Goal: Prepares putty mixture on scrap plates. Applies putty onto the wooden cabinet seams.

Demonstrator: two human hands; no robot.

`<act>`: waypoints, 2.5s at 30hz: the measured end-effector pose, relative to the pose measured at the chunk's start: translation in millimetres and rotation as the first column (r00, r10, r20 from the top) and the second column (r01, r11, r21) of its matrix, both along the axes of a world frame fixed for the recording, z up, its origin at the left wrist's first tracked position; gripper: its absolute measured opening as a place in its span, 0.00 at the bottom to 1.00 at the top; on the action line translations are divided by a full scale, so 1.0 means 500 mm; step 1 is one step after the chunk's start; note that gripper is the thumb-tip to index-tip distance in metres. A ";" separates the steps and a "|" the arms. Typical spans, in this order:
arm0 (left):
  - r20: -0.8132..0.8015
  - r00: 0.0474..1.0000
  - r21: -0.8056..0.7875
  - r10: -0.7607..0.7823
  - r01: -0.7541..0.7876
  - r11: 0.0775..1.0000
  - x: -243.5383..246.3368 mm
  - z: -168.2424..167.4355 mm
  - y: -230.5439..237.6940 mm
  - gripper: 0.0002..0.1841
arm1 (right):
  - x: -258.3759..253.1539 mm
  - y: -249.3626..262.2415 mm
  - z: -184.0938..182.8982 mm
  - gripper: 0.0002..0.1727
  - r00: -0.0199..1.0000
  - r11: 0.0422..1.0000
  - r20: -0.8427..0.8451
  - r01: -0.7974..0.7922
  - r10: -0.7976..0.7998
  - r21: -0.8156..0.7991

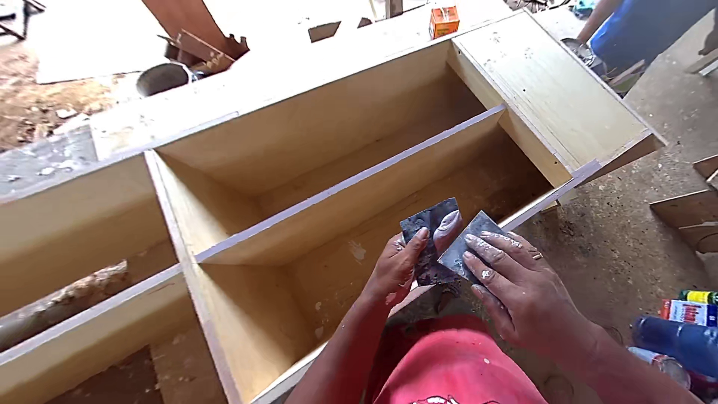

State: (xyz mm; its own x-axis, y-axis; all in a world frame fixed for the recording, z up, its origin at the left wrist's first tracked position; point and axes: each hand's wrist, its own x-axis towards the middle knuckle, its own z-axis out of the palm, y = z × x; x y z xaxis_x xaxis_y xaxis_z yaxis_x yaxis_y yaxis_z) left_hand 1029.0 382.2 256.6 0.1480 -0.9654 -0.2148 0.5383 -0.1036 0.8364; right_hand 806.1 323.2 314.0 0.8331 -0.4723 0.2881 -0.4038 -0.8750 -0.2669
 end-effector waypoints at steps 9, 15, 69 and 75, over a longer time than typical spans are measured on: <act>0.304 0.952 -0.022 -0.040 0.048 0.999 0.129 0.065 0.068 0.16 | 0.034 0.141 -0.048 0.21 0.971 0.974 -0.194 0.167 -0.136 0.154; 0.405 0.914 -0.012 0.017 -0.014 1.000 0.191 0.048 0.084 0.14 | -0.089 0.146 -0.114 0.27 0.597 0.262 0.287 -0.132 -0.749 0.956; 0.063 0.994 0.134 0.092 -0.099 0.986 0.111 -0.044 0.152 0.12 | -0.086 -0.024 -0.218 0.25 0.931 0.949 -0.189 0.316 -0.312 -0.011; 0.048 0.991 0.123 0.129 -0.134 0.983 0.124 -0.035 0.169 0.12 | -0.120 0.014 -0.187 0.25 0.918 0.939 -0.216 0.344 -0.332 0.020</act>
